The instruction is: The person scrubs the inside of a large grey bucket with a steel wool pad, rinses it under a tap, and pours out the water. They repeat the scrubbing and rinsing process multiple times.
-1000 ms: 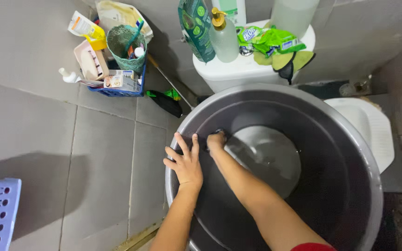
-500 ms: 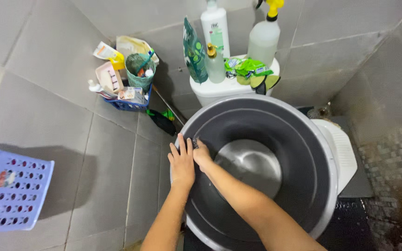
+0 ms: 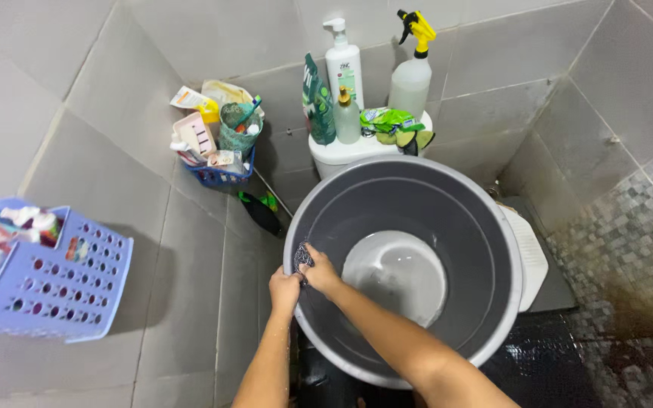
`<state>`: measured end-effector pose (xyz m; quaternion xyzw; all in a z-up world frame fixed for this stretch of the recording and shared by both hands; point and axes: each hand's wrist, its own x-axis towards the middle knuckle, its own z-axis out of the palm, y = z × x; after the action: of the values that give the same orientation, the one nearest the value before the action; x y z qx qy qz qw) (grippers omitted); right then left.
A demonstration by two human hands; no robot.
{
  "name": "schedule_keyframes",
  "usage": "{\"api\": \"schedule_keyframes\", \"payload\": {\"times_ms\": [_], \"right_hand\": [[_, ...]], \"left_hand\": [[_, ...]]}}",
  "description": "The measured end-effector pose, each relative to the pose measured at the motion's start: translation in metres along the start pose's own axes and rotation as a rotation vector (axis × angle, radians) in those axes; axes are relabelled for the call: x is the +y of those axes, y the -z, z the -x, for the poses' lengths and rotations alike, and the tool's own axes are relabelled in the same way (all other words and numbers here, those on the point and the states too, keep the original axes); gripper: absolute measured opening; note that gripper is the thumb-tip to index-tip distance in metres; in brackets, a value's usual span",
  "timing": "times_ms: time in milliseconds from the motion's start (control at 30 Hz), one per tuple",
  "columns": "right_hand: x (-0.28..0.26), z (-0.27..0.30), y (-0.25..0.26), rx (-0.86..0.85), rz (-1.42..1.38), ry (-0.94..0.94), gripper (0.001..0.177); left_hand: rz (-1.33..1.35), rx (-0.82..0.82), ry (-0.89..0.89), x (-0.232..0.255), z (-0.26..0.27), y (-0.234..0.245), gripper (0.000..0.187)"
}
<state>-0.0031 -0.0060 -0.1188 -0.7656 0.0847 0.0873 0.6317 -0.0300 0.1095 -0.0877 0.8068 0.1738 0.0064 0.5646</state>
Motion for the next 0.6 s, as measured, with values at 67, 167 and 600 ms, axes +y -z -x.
{"api": "schedule_keyframes", "payload": {"times_ms": [67, 167, 600], "right_hand": [[-0.005, 0.017, -0.006, -0.042, -0.072, -0.124, 0.063], [0.001, 0.027, -0.021, 0.032, -0.074, -0.193, 0.060], [0.090, 0.073, -0.058, 0.017, 0.366, 0.069, 0.059]], "left_hand": [[0.146, -0.022, 0.017, -0.016, -0.001, 0.006, 0.027], [0.274, -0.018, 0.041, -0.036, -0.006, 0.015, 0.033], [0.398, -0.012, 0.105, -0.109, 0.005, 0.051, 0.034]]}}
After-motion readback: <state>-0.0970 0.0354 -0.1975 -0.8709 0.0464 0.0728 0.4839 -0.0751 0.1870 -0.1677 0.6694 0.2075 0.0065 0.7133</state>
